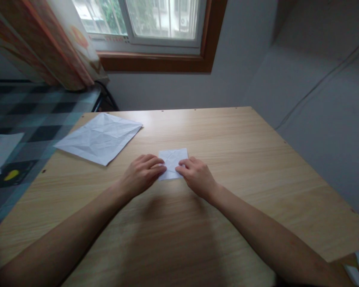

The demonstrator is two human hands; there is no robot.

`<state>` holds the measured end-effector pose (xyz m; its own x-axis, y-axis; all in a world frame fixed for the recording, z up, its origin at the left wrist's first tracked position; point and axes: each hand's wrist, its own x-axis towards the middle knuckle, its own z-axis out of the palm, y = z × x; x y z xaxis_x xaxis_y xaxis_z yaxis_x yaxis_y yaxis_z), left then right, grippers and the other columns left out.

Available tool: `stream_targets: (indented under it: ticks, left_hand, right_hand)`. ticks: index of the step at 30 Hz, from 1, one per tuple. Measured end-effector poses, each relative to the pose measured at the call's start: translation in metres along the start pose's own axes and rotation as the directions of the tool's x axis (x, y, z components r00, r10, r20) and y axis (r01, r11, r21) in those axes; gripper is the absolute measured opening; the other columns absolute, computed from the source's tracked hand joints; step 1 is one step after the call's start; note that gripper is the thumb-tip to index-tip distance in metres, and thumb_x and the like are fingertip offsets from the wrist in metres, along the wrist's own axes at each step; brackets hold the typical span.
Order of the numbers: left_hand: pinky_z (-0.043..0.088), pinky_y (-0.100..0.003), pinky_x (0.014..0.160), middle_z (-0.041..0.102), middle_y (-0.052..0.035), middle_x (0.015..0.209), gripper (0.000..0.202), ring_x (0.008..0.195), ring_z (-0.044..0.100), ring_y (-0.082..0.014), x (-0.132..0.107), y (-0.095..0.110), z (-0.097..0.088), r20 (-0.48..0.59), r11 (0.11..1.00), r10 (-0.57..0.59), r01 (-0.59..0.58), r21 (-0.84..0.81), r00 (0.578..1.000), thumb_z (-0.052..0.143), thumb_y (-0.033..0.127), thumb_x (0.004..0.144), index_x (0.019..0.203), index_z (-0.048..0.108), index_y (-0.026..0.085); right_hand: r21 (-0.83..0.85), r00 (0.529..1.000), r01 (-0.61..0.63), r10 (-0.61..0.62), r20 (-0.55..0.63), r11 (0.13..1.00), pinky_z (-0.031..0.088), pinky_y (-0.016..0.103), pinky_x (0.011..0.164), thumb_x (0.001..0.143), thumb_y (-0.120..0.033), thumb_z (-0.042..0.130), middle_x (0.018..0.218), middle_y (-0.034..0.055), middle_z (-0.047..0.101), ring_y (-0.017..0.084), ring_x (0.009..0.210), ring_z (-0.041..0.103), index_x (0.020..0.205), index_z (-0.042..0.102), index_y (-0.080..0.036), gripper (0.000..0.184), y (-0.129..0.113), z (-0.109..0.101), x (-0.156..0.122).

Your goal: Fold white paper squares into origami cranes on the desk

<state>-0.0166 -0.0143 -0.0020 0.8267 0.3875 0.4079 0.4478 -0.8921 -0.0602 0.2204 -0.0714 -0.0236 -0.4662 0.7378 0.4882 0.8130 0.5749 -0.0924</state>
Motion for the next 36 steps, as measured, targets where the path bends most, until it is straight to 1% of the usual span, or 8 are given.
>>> stream_targets:
  ticks: [4,8,12,17,21,25,29,36]
  left_hand:
    - [0.045,-0.036,0.084,0.073,-0.004,0.105,0.021,0.099,0.062,-0.022,0.001,0.002,-0.003,0.076,0.998,0.065,-0.064,-0.021,0.995,0.052,0.018,0.092,0.104,0.07,0.019]
    - [0.044,-0.039,0.086,0.074,-0.0061,0.107,0.022,0.101,0.063,-0.0238,0.004,0.009,-0.007,0.113,1.0,0.012,-0.011,-0.004,0.994,0.054,0.021,0.089,0.103,0.07,0.017]
    - [0.043,-0.041,0.087,0.073,-0.0082,0.108,0.028,0.104,0.064,-0.0252,0.007,0.012,-0.009,0.108,0.997,-0.076,0.072,0.038,0.991,0.048,0.033,0.096,0.099,0.071,0.016]
    - [0.043,-0.043,0.089,0.071,-0.0104,0.115,0.034,0.109,0.063,-0.027,0.008,0.012,-0.009,0.139,0.989,-0.138,0.13,0.064,0.981,0.05,0.041,0.097,0.109,0.068,0.015]
    - [0.042,-0.045,0.094,0.069,-0.0128,0.121,0.047,0.114,0.061,-0.03,0.006,0.012,-0.011,0.174,0.988,-0.151,0.143,0.059,0.973,0.054,0.051,0.093,0.116,0.066,0.013]
    - [0.039,-0.048,0.1,0.067,-0.0139,0.126,0.056,0.122,0.057,-0.0329,0.005,0.014,-0.011,0.184,0.984,-0.178,0.173,0.042,0.967,0.057,0.06,0.089,0.12,0.065,0.015]
    - [0.036,-0.053,0.107,0.062,-0.0139,0.135,0.062,0.13,0.052,-0.0356,0.004,0.016,-0.012,0.221,0.979,-0.198,0.202,0.003,0.955,0.06,0.06,0.085,0.127,0.062,0.015]
    - [0.032,-0.059,0.112,0.053,-0.013,0.146,0.063,0.136,0.045,-0.0369,0.001,0.013,-0.009,0.275,0.978,-0.171,0.198,-0.072,0.946,0.057,0.058,0.088,0.138,0.053,0.021]
  right_hand:
    - [-0.044,0.998,0.051,-0.049,0.046,0.998,0.049,0.034,0.079,0.092,-0.013,0.06,0.103,0.0056,0.074,0.022,0.089,0.059,0.104,0.072,-0.022,0.019,-0.001,-0.004,0.001]
    - [-0.068,0.994,0.083,-0.077,0.08,0.994,0.048,0.034,0.077,0.091,-0.013,0.058,0.098,0.0086,0.074,0.023,0.086,0.06,0.1,0.071,-0.017,0.016,-0.007,-0.011,0.003]
    - [-0.027,0.984,0.145,-0.142,0.105,0.989,0.046,0.034,0.071,0.087,-0.01,0.057,0.09,0.0094,0.074,0.021,0.078,0.059,0.084,0.069,-0.016,0.014,-0.016,-0.016,0.003]
    - [0.104,0.955,0.283,-0.29,0.061,0.953,0.043,0.033,0.064,0.083,-0.011,0.054,0.084,0.0069,0.074,0.02,0.072,0.058,0.083,0.067,-0.018,0.015,-0.024,-0.016,0.002]
    - [0.19,0.933,0.357,-0.356,-0.043,0.914,0.044,0.033,0.068,0.085,-0.011,0.052,0.09,0.0052,0.075,0.019,0.077,0.06,0.09,0.066,-0.018,0.017,-0.015,-0.013,0.0]
    - [0.158,0.96,0.277,-0.265,-0.09,0.948,0.048,0.04,0.084,0.076,-0.007,0.052,0.111,0.0083,0.073,0.024,0.098,0.06,0.11,0.065,-0.019,0.038,0.006,-0.015,-0.003]
    - [0.131,0.991,0.131,-0.129,-0.019,0.983,0.047,0.046,0.096,0.072,-0.004,0.053,0.127,0.0131,0.065,0.028,0.113,0.056,0.121,0.063,-0.017,0.052,0.026,-0.02,-0.007]
    - [0.238,0.996,0.084,-0.072,-0.058,0.968,0.049,0.047,0.094,0.082,-0.009,0.055,0.114,0.0089,0.072,0.026,0.106,0.06,0.101,0.07,-0.022,0.027,0.034,-0.02,-0.006]
